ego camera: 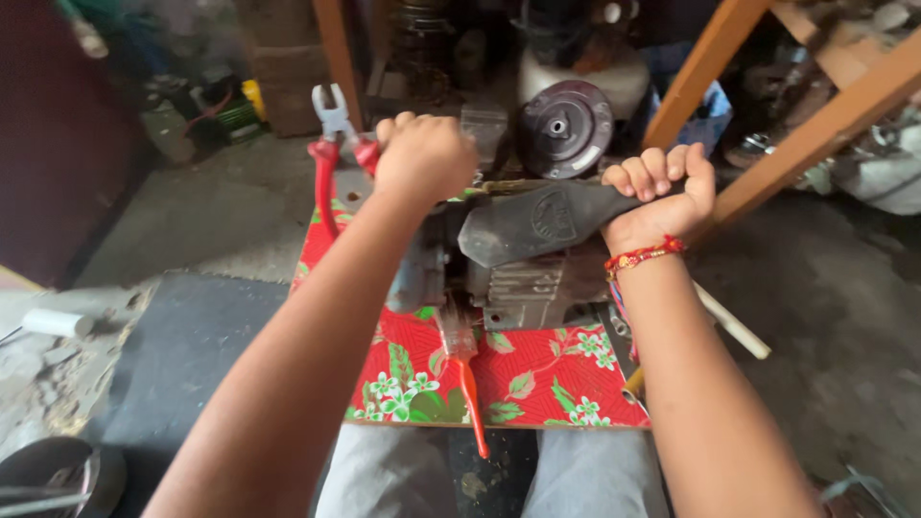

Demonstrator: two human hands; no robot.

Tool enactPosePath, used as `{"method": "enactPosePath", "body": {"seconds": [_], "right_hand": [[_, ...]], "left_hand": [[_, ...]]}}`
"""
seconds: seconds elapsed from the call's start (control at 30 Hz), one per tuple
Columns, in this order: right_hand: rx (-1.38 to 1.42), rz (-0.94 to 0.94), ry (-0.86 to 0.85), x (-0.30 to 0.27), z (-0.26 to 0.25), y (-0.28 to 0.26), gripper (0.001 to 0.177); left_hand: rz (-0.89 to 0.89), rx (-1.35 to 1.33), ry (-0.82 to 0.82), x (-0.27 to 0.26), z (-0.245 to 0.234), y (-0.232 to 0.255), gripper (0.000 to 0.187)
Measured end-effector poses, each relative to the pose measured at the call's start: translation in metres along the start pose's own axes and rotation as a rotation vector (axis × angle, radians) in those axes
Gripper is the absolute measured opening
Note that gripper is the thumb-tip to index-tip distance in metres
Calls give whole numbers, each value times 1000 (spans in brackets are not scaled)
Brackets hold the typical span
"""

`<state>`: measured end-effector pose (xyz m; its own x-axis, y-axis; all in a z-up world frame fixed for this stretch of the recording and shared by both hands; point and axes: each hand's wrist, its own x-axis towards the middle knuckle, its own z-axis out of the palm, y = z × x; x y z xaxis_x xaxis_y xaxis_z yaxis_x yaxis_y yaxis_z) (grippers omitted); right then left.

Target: The person cleans the surface of a metal water pump assembly with a brush and then uses a wrench to tighten or loosen bolts on the motor housing.

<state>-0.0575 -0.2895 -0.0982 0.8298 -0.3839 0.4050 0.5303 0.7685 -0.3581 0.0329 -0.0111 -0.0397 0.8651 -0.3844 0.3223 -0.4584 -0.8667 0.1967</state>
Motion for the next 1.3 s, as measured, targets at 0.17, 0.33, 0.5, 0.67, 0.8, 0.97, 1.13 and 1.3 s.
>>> {"method": "enactPosePath", "body": {"seconds": [0.17,0.33,0.5,0.67,0.8,0.97,1.13,1.3], "right_hand": [[-54,-145,94,-7,-34,-61,41],[215,-70,8,-5,-46,-77,46],[-39,-21,47,0,-3,-3,40],[-242,-298,164,0,-40,-85,41],[-178,-368,128,0,-66,-108,43],[167,-21,55,-6,-45,-25,44],[-79,-112,85,-1,-67,-87,39],[196,-177,99,-28,-142,-172,45]], "left_hand": [[-20,-46,69,4,3,-3,45],[-47,-18,71,4,4,2,41],[28,-2,58,0,5,-5,43],[18,-67,103,0,0,-6,41],[-36,-24,29,-1,-5,6,42],[-12,-59,67,-2,-1,-2,42],[23,-84,104,5,2,-7,44],[-19,20,84,0,-2,-4,45]]}}
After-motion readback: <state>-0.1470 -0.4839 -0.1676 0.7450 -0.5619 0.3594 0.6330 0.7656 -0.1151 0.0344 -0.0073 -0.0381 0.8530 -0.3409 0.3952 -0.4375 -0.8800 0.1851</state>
